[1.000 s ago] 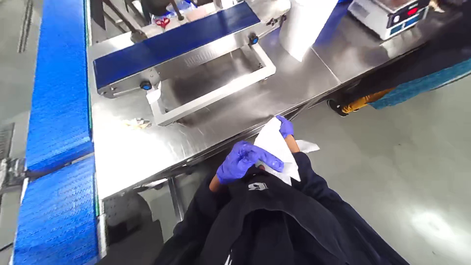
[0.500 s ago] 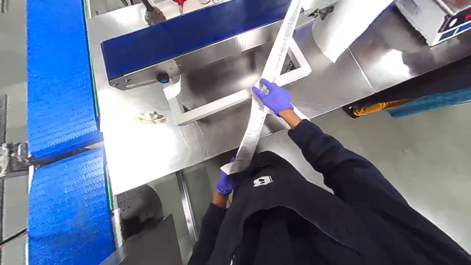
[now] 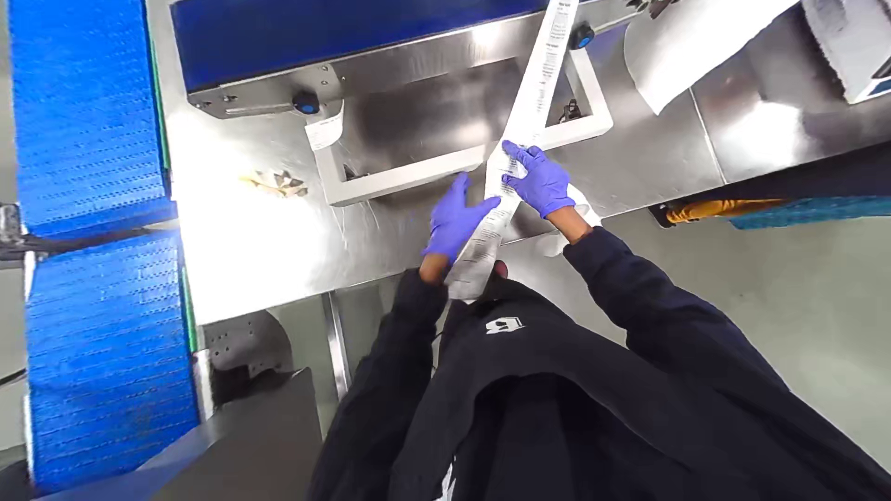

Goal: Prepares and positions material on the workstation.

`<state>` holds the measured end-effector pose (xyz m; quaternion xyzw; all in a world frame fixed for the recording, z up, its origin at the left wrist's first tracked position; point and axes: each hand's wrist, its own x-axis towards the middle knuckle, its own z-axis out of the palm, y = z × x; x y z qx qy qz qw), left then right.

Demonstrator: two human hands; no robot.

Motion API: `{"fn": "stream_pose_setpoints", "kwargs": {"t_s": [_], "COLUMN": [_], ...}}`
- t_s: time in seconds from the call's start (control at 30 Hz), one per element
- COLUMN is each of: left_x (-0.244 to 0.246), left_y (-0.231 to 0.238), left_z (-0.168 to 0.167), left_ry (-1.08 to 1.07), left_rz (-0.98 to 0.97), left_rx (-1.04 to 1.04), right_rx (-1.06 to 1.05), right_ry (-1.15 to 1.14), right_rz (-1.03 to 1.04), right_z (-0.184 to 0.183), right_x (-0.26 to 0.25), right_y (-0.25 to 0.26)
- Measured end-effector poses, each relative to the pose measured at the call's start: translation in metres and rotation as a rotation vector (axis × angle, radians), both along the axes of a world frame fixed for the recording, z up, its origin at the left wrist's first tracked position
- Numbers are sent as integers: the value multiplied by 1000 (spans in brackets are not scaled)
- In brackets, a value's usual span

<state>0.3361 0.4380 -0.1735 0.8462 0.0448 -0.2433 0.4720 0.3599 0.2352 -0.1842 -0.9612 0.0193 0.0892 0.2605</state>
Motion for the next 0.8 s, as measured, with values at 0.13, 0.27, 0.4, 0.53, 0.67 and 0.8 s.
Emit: {"fn": "stream_pose_setpoints", "kwargs": {"t_s": [0.13, 0.27, 0.4, 0.53, 0.67, 0.8], "left_x": [20, 7, -18, -24, -14, -13], "left_y": [-56, -82, -115, -136, -142, -140], "left_z": [-39, -60, -79, -85, -60, -11], "left_ry": [-13, -34, -22, -1, -171, -382], "left_rz": [159, 297, 448, 452, 421, 389], "left_rx": [-135, -207, -318, -376, -336, -191], "right_rx": [68, 239, 503, 570, 480, 359], "right_ry": [-84, -100, 144, -131, -313, -376], "right_rz": [-15, -269, -372, -340, -177, 68], "right_z": [-1, 4, 15, 11, 30, 34], "right_x": [-12, -20, -22, 13, 10, -26], "right_y": [-24, -60, -79, -72, -85, -105]}}
